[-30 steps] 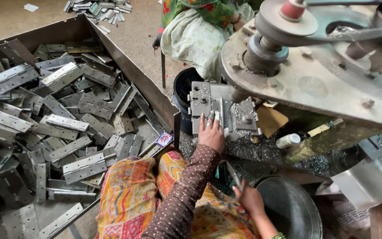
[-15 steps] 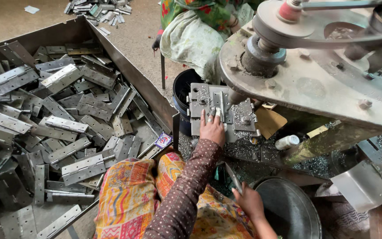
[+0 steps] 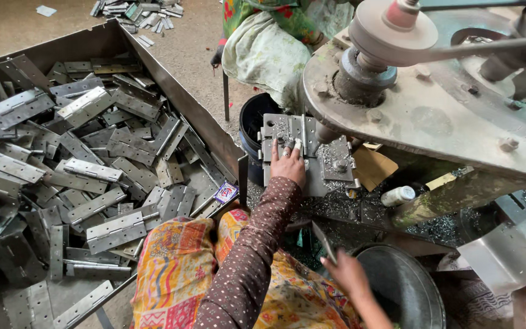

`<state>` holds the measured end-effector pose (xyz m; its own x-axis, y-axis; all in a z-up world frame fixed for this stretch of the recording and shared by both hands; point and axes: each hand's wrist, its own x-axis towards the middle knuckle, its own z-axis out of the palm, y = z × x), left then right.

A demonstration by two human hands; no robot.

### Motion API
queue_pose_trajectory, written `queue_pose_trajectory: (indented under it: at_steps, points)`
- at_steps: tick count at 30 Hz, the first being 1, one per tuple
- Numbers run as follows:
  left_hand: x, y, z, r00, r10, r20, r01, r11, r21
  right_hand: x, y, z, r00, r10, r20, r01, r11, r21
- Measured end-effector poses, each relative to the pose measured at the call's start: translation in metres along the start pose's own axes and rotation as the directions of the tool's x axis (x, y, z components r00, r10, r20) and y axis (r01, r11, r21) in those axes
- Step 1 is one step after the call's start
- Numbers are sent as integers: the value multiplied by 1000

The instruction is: The person repeatedly picks metal hinge-like parts from a large bin, places them into a grinding machine, and operates a lever to grind the parts. After each cycle, the person returns the part to the bin and repeats the process.

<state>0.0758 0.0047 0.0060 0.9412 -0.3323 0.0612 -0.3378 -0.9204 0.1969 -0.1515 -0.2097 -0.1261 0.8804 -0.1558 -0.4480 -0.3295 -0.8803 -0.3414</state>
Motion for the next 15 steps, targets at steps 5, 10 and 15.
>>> queue_pose_trajectory:
  at_steps: [5, 10, 15]
  points:
    - [-3, 0, -1, 1000, 13, -28, -12, 1000, 8, 1, 7, 26, 985, -118, -129, 115, 993, -31]
    - [-8, 0, -16, 997, 49, 55, -50, 998, 29, -6, -23, -38, 1000, 9, -28, -10, 1000, -26]
    - [-82, 31, -24, 970, 130, 206, -161, 977, 142, -40, -59, -83, 795, -82, -602, 256, 944, 210]
